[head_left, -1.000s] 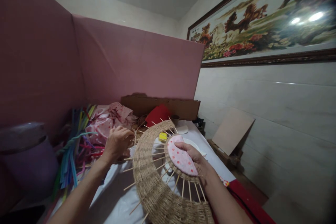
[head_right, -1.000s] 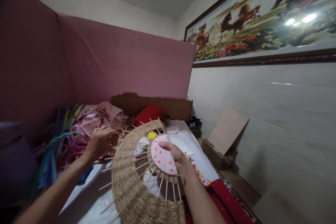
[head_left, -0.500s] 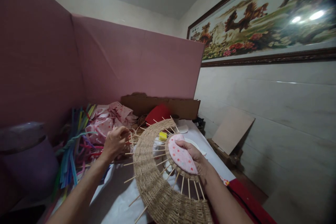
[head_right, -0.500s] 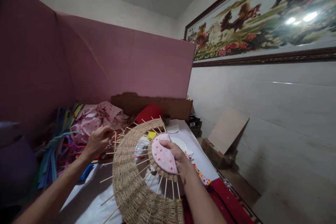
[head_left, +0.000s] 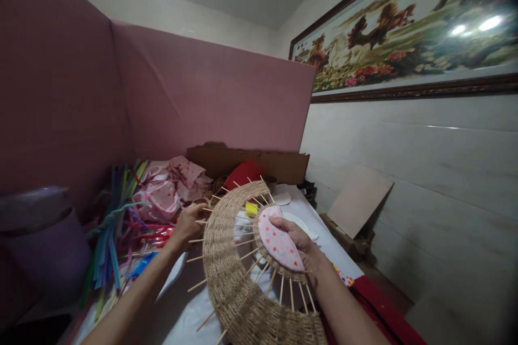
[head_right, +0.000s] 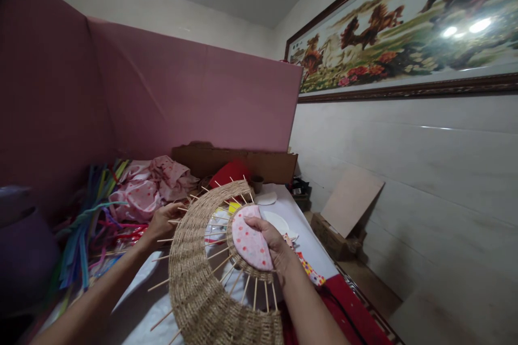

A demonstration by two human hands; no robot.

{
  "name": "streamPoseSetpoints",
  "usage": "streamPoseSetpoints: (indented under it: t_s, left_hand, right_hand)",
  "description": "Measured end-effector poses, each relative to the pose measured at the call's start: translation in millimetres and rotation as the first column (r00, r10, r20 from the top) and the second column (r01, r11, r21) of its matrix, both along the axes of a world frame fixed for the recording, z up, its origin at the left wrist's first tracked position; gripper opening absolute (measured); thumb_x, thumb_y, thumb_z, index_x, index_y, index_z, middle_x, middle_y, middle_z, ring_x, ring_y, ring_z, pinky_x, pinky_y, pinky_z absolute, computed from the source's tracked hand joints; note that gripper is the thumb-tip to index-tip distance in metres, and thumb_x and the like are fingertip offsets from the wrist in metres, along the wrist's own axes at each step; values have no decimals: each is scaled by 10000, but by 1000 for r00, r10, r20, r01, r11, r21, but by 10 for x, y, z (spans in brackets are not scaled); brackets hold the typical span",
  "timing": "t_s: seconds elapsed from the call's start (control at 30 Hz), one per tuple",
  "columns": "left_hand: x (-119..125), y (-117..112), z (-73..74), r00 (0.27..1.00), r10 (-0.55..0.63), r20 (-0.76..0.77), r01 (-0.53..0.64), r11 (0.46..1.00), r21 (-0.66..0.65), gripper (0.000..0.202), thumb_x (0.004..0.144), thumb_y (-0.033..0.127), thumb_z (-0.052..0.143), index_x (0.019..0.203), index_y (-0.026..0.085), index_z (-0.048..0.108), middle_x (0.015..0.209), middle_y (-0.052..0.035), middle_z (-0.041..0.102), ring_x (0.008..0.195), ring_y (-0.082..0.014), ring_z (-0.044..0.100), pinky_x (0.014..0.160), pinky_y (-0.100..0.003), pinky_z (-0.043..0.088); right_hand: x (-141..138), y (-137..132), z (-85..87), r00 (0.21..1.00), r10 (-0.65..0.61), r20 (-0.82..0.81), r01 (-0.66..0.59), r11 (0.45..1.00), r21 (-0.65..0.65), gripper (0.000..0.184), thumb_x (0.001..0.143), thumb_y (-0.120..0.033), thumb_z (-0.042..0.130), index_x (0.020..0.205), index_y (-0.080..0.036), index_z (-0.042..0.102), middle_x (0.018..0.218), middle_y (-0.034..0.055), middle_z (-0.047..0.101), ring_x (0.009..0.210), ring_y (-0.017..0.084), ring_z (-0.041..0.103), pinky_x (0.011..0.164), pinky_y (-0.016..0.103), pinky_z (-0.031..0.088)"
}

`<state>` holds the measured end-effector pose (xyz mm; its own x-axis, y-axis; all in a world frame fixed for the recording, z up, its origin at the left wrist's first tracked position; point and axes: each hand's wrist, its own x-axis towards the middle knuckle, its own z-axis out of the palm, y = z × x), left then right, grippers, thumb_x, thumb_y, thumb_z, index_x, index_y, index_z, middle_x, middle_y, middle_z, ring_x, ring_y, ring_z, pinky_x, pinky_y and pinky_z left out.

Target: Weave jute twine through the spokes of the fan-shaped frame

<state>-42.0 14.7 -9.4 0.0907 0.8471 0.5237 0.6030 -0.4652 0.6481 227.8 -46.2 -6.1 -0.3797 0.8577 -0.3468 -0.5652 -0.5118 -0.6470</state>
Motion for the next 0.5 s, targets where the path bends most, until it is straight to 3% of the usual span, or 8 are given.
streamPoseSetpoints:
  t_s: [0.23, 0.5]
  left_hand:
    - [32, -15, 21, 978, -107, 180, 125, 988, -90, 172, 588, 250, 588, 705, 148, 661, 656, -30, 662, 618, -169, 590, 569, -237, 427]
    - [91, -39, 53, 934, -120, 337, 172, 977, -128, 129, 531, 253, 640, 602, 145, 644, 586, -29, 647, 556, -161, 581, 529, -234, 426]
  right_hand:
    - [19, 8, 6, 998, 2, -58, -1, 1000, 26, 293, 806, -250, 440, 981, -39, 543, 741, 112, 683, 644, 174, 653, 683, 310, 507]
    - [47, 55, -49, 999, 33, -30, -31, 997, 78, 374, 811, -301, 401, 995, 0, 528, 732, 151, 676, 663, 217, 655, 661, 367, 507]
